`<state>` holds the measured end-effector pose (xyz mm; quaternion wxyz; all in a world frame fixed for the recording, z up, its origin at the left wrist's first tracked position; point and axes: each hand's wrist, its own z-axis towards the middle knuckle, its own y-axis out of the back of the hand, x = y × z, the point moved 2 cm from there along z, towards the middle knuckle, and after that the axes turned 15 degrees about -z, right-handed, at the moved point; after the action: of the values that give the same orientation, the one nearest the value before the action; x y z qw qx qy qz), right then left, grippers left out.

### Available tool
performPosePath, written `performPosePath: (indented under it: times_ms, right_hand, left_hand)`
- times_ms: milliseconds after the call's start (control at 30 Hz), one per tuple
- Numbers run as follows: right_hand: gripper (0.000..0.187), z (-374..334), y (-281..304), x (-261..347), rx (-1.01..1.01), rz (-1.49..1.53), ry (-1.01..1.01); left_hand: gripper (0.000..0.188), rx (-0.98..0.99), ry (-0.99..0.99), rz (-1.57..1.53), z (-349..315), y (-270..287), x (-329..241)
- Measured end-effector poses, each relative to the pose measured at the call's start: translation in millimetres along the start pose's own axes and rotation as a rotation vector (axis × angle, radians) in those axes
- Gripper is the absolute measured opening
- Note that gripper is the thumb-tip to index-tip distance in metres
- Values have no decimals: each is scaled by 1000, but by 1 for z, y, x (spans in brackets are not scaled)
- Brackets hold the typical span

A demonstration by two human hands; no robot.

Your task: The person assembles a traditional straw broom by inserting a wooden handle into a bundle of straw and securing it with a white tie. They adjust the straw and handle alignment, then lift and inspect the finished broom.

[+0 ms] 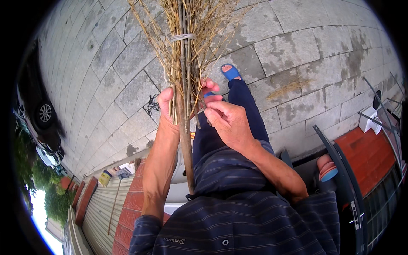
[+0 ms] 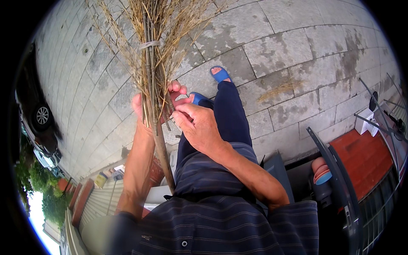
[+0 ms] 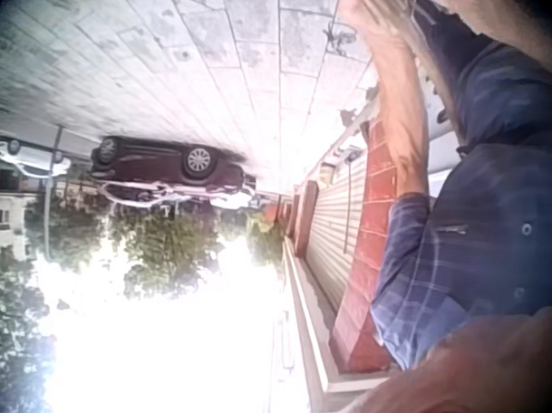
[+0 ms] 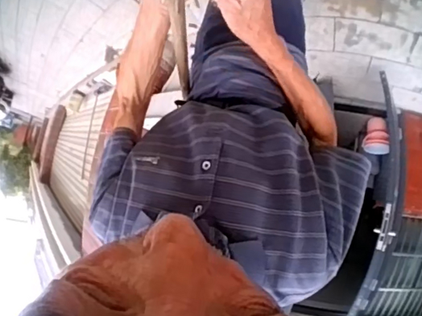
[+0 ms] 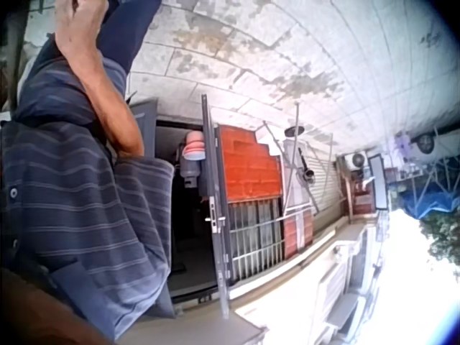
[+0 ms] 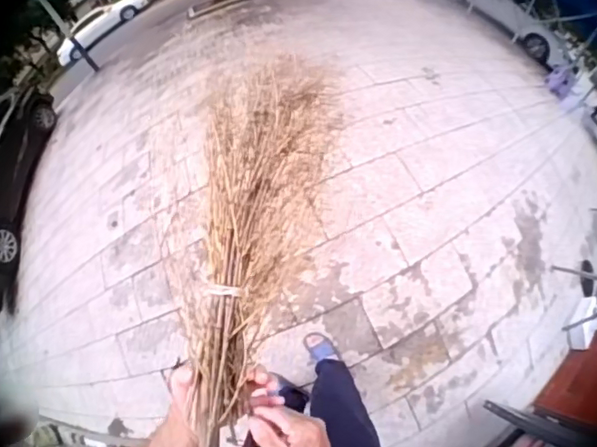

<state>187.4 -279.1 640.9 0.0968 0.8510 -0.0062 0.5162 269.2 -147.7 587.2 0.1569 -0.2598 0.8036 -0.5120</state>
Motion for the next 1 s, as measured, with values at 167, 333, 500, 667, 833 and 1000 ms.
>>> performPosePath:
  times_ms: [167,333,500,667,833,1000]
  right_hand:
    - [14,8,-7,-13,5,25,-44]
    - [13,10,-11,-14,49,-30,-136]
    - [15,13,-9,-17,72,184,-303]
    - [18,9,7,-16,203,161,-503]
    - [8,10,55,-22,-186,-185,-121]
    - [15,40,88,38,-228,-604,576]
  left_hand:
    - [84,57,-36,-114,1,2,4]
    - [75,-32,-51,-70,2,0,5]
    - [73,-58,77,-99,1,-1,0]
    - [72,-170,116,25,1,-5,-4]
    - [63,-209,123,89,1,-7,-20]
    - [61,-260,192,363,6,-16,-21]
